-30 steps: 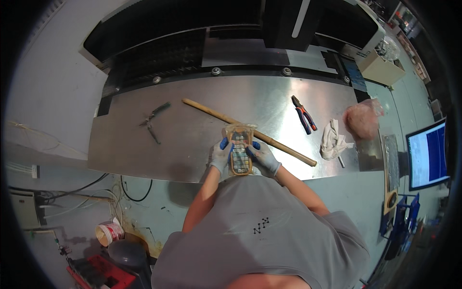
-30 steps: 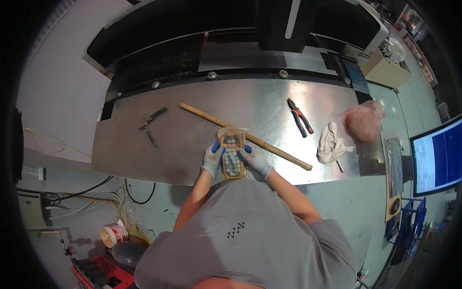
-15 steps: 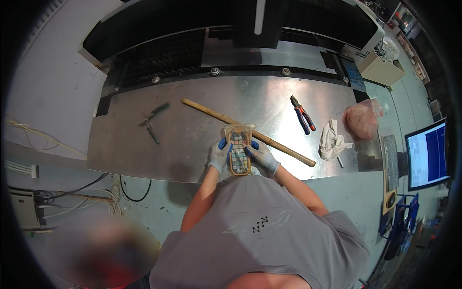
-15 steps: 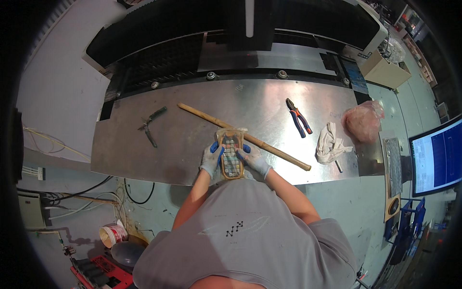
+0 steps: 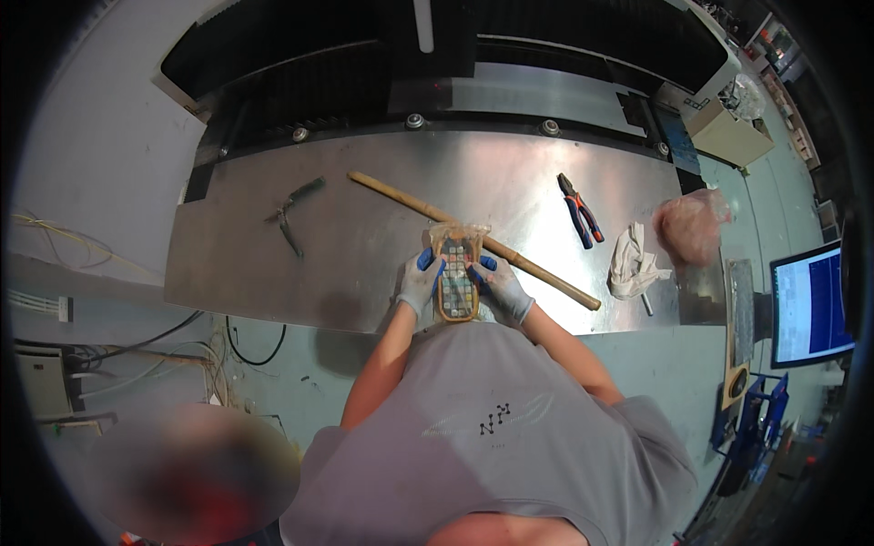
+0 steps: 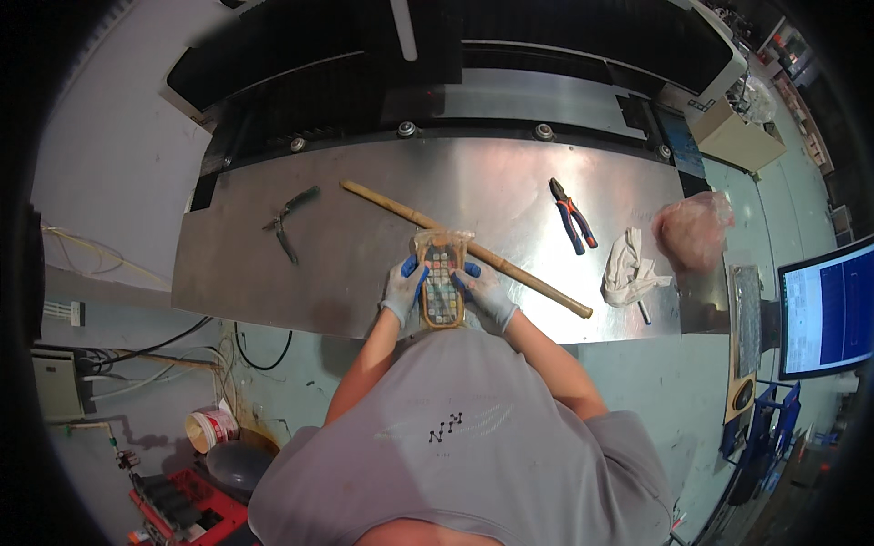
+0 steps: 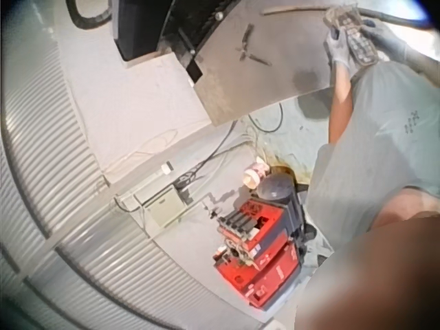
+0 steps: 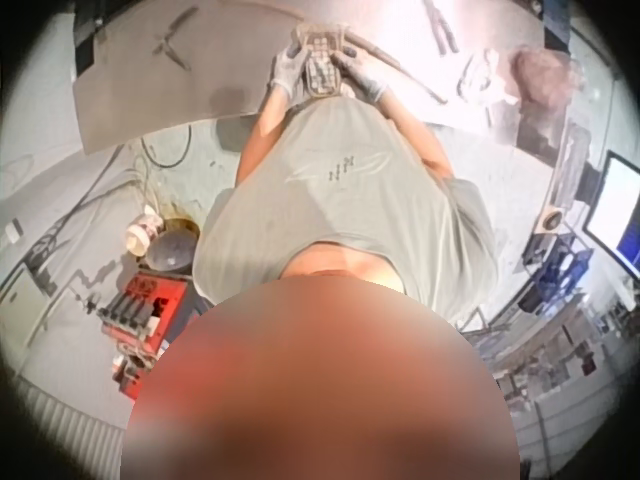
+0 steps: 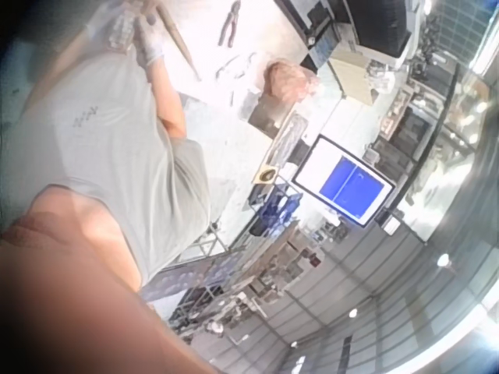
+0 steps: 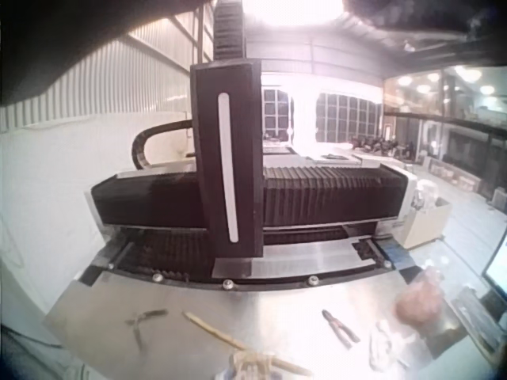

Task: The person operates a laser cutting machine to cut a metal sheet, using a handheld controller and a wooden stick to guide the process. After cutting, they remove the metal sheet and scrap pieces from the machine bed and place them into a waste bin.

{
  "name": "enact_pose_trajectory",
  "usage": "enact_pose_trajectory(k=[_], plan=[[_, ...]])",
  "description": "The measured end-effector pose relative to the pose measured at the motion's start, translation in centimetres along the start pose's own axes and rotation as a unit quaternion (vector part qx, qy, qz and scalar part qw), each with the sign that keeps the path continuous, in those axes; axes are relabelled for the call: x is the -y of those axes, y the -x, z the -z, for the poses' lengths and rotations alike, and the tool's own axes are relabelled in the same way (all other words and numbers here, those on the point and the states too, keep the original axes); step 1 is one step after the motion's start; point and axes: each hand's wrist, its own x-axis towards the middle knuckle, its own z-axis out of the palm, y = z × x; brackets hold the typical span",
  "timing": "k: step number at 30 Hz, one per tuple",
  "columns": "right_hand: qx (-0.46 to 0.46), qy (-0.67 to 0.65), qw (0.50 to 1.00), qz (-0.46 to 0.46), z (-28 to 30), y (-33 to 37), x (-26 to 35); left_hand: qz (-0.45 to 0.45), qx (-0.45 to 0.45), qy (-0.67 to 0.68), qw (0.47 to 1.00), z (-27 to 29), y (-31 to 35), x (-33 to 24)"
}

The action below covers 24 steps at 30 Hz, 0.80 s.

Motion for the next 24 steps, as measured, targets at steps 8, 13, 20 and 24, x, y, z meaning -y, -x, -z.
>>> enact_pose_trajectory(k=[8,13,20,24], plan=[[0.009,-0.039,0.999,0.017,0.2,0.6,-0.3,0.064,-0.009,-0.011,0.998,0.0,-0.1,0.9],[0.054,-0.039,0.995,0.077,0.6,-0.4,-1.2,0.034,-0.023,-0.031,0.999,0.1,0.4,0.2],[-0.120,0.187,0.965,0.140,1.5,-0.8,-1.0,0.082,0.015,0.170,0.982,-1.0,0.6,-1.9],[-0.130,0.327,0.928,0.125,1.5,-1.2,-0.7,0.010,0.051,0.107,0.993,-0.3,0.5,-1.5]])
